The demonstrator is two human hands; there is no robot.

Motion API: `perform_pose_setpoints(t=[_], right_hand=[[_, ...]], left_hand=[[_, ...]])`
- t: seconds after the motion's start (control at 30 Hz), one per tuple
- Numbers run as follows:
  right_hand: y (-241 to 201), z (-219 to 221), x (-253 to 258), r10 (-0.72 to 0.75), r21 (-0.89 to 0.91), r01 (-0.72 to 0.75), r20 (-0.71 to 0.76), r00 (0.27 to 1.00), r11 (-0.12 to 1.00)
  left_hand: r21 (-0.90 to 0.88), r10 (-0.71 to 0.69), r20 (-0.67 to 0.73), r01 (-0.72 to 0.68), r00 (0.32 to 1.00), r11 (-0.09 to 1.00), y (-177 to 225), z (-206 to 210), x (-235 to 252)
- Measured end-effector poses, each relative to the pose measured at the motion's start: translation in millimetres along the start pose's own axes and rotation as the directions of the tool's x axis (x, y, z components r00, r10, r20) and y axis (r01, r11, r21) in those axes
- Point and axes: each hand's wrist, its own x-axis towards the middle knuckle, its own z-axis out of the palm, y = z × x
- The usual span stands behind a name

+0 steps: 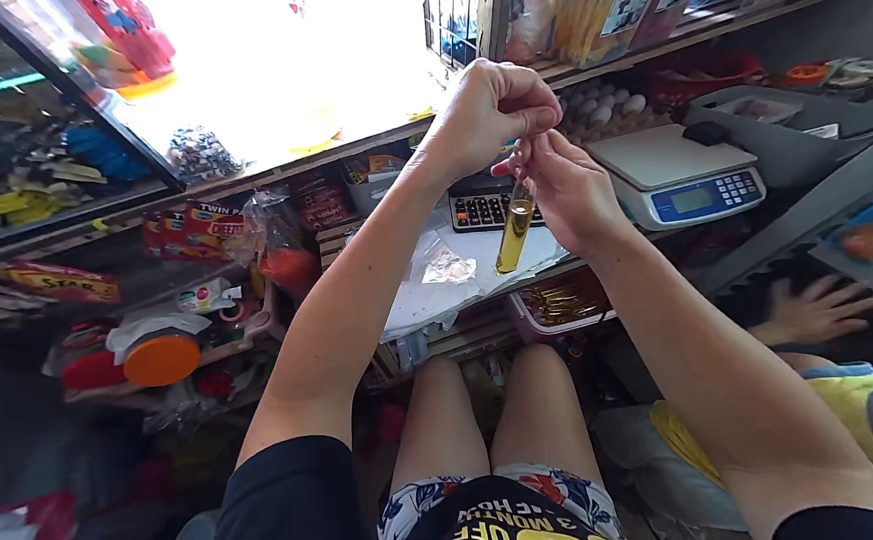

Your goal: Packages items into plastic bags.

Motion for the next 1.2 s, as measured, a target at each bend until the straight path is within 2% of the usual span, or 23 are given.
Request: perform_pose_setpoints(t=[0.27, 0.47, 0.53, 0.6, 0.7, 0.8, 0.9, 1.03, 1.13, 1.2], right_hand=[[-5.2, 11.3, -5.3, -0.062, -0.181, 0.051, -0.055, 0.997, 0.982], [-7.1, 9.9, -3.5, -0.071, -0.19, 0.066, -0.019, 0.997, 0.98], [-8.6, 8.8, -4.0, -0.075, -0.164, 0.072, -0.011, 0.997, 0.984], [-11.3, 7.2, -5.5, -0.089, -0.141, 0.088, 0.004, 0.996, 0.986], [-17.1, 2.5, -8.2, -0.081, -0.157, 0.081, 0.011, 0.997, 0.984], [-18.9, 0.9, -10.1, -0.077, -0.158, 0.078, 0.013, 0.997, 0.984], [-19.1, 0.8, -12.5, -0.076, -0.144, 0.082, 0.042, 0.996, 0.986], [-20.2, 0.5, -16.4, -0.034, -0.115, 0.035, 0.013, 0.999, 0.993], [-25.0, -4.0, -18.4, 0.007, -0.071, -0.008, -0.009, 1.0, 0.997], [-30.5, -4.3, -15.4, 0.025, -0.012, -0.026, -0.077, 0.997, 1.0]], left_hand=[[0.013, -0.002, -0.149, 0.004, 0.989, 1.0, 8.2, -4.9, 1.3], [-0.015, -0.044, -0.239, 0.042, 0.97, 0.999, 7.6, -3.0, 3.6], [-0.073, -0.051, -0.242, 0.034, 0.969, 0.997, 7.6, -0.4, 2.5], [-0.179, -0.054, -0.143, 0.028, 0.988, 0.983, 7.3, 0.3, -3.1], [-0.322, -0.044, 0.108, 0.077, 0.993, 0.943, -1.7, 0.6, -14.5], [-0.461, 0.065, 0.178, 0.025, 0.982, 0.887, -19.3, 9.5, -18.2], [-0.523, 0.102, 0.136, -0.016, 0.986, 0.852, -21.7, 14.9, -14.7], [-0.479, 0.084, 0.035, -0.057, 0.996, 0.876, -15.3, 19.4, -11.7], [-0.471, 0.013, -0.052, -0.036, 0.999, 0.881, -8.3, 23.9, -14.1], [-0.507, -0.041, -0.103, -0.017, 0.994, 0.862, -4.2, 27.0, -16.4]])
